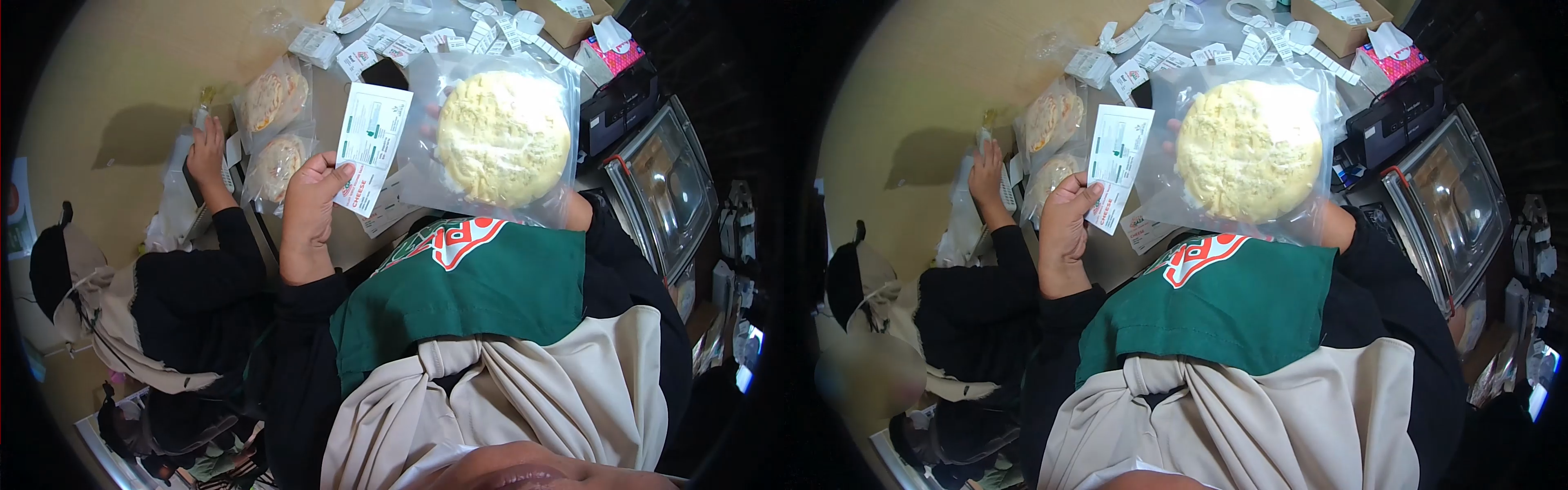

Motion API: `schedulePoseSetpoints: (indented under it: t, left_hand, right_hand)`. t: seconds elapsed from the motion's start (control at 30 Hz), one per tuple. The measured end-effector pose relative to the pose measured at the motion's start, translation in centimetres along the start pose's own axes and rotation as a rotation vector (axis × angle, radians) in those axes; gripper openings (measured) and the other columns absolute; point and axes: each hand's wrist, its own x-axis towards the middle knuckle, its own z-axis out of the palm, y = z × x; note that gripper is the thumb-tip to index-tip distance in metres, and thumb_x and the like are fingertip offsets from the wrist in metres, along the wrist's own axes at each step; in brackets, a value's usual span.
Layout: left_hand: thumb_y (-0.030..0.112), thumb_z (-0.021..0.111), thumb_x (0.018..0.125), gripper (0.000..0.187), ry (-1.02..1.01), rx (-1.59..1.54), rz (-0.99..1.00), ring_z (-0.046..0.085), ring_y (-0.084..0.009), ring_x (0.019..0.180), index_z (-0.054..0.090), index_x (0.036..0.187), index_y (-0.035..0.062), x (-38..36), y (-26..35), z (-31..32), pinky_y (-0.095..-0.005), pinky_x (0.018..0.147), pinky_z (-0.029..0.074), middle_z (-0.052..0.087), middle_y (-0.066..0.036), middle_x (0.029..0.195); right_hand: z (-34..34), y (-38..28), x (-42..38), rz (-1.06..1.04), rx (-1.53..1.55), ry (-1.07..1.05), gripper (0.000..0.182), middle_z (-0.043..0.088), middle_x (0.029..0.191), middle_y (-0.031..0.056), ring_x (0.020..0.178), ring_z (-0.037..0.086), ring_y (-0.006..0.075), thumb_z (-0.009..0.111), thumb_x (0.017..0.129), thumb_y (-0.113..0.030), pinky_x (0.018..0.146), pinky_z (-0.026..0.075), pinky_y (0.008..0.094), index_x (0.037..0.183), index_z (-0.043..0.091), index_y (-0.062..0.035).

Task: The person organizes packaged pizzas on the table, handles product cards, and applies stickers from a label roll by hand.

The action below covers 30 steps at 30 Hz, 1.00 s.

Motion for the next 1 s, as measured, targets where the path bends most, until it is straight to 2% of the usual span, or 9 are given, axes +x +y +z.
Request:
schedulePoseSetpoints:
  t: [0.1, 0.2, 0.3, 0.4, 0.6, 0.7, 0.9, 1.0]
  left_hand:
    - [0.004, 0.059, 0.083, 0.016, -0.038, 0.002, -0.023, 0.062, -0.0125, 0.074, 0.056, 0.098, -0.0030, 0.6, -0.2, -0.4, -0.0237, 0.068, 0.050, 0.065, -0.010, 0.089]
    - [0.004, 0.059, 0.083, 0.016, -0.045, 0.041, -0.053, 0.062, -0.0124, 0.074, 0.057, 0.097, -0.0032, 0.6, 0.3, -1.0, -0.0231, 0.068, 0.049, 0.065, -0.010, 0.088]
    - [0.003, 0.060, 0.082, 0.015, -0.107, 0.091, -0.102, 0.063, -0.0126, 0.075, 0.057, 0.096, -0.0033, -0.1, 1.3, -2.0, -0.0244, 0.069, 0.050, 0.065, -0.011, 0.088]
    - [0.002, 0.059, 0.082, 0.016, -0.151, 0.104, -0.147, 0.063, -0.0127, 0.074, 0.057, 0.096, -0.0037, -0.3, 1.5, -2.5, -0.0244, 0.069, 0.050, 0.065, -0.011, 0.088]
    - [0.002, 0.060, 0.081, 0.017, -0.072, 0.080, -0.087, 0.063, -0.0132, 0.074, 0.057, 0.097, -0.0049, 0.1, 1.0, -4.3, -0.0243, 0.069, 0.050, 0.065, -0.011, 0.087]
    - [0.002, 0.060, 0.081, 0.017, -0.099, 0.070, -0.117, 0.063, -0.0136, 0.074, 0.057, 0.097, -0.0049, -0.3, 1.2, -4.6, -0.0244, 0.069, 0.051, 0.065, -0.012, 0.087]
    - [0.001, 0.059, 0.081, 0.017, -0.186, 0.014, -0.134, 0.064, -0.0138, 0.074, 0.056, 0.097, -0.0047, -0.1, 0.7, -3.2, -0.0242, 0.069, 0.051, 0.065, -0.012, 0.088]
    - [0.002, 0.059, 0.082, 0.016, -0.211, 0.008, -0.128, 0.063, -0.0128, 0.073, 0.057, 0.097, -0.0042, 0.2, 0.8, -1.9, -0.0235, 0.069, 0.050, 0.065, -0.011, 0.088]
  right_hand:
    - [-0.4, -0.1, -0.1, 0.003, -0.111, -0.013, 0.068, 0.014, 0.147, 0.0119, 0.135, 0.018, 0.0299, 0.036, 0.088, -0.056, 0.105, 0.030, 0.0446, 0.141, 0.020, -0.0170]
    - [-0.3, -0.1, -0.3, 0.013, -0.019, -0.060, 0.069, 0.014, 0.148, 0.0117, 0.136, 0.016, 0.0291, 0.038, 0.087, -0.056, 0.106, 0.027, 0.0438, 0.142, 0.020, -0.0178]
    - [-0.5, 0.0, -0.2, -0.025, -0.045, -0.043, 0.076, 0.019, 0.146, 0.0146, 0.135, 0.018, 0.0314, 0.037, 0.085, -0.060, 0.107, 0.026, 0.0419, 0.141, 0.019, -0.0126]
    - [-0.9, 0.2, -0.2, -0.036, -0.024, -0.123, 0.077, 0.018, 0.146, 0.0144, 0.135, 0.017, 0.0313, 0.038, 0.084, -0.062, 0.107, 0.026, 0.0418, 0.142, 0.018, -0.0148]
    - [-1.5, -0.1, -0.3, -0.007, 0.023, -0.199, 0.078, 0.014, 0.147, 0.0124, 0.136, 0.015, 0.0298, 0.037, 0.084, -0.063, 0.108, 0.025, 0.0413, 0.142, 0.016, -0.0171]
    - [-1.0, -0.4, -0.4, 0.007, -0.029, -0.082, 0.075, 0.013, 0.148, 0.0117, 0.136, 0.015, 0.0294, 0.036, 0.085, -0.061, 0.108, 0.026, 0.0414, 0.143, 0.015, -0.0172]
    - [-0.1, 0.2, -0.6, -0.022, -0.154, -0.095, 0.070, 0.014, 0.148, 0.0110, 0.135, 0.018, 0.0288, 0.035, 0.088, -0.057, 0.107, 0.028, 0.0385, 0.142, 0.016, -0.0169]
    - [-1.2, 0.0, -0.3, 0.056, 0.080, -0.102, 0.066, 0.017, 0.147, 0.0115, 0.133, 0.023, 0.0286, 0.033, 0.090, -0.054, 0.105, 0.030, 0.0377, 0.142, 0.019, -0.0160]
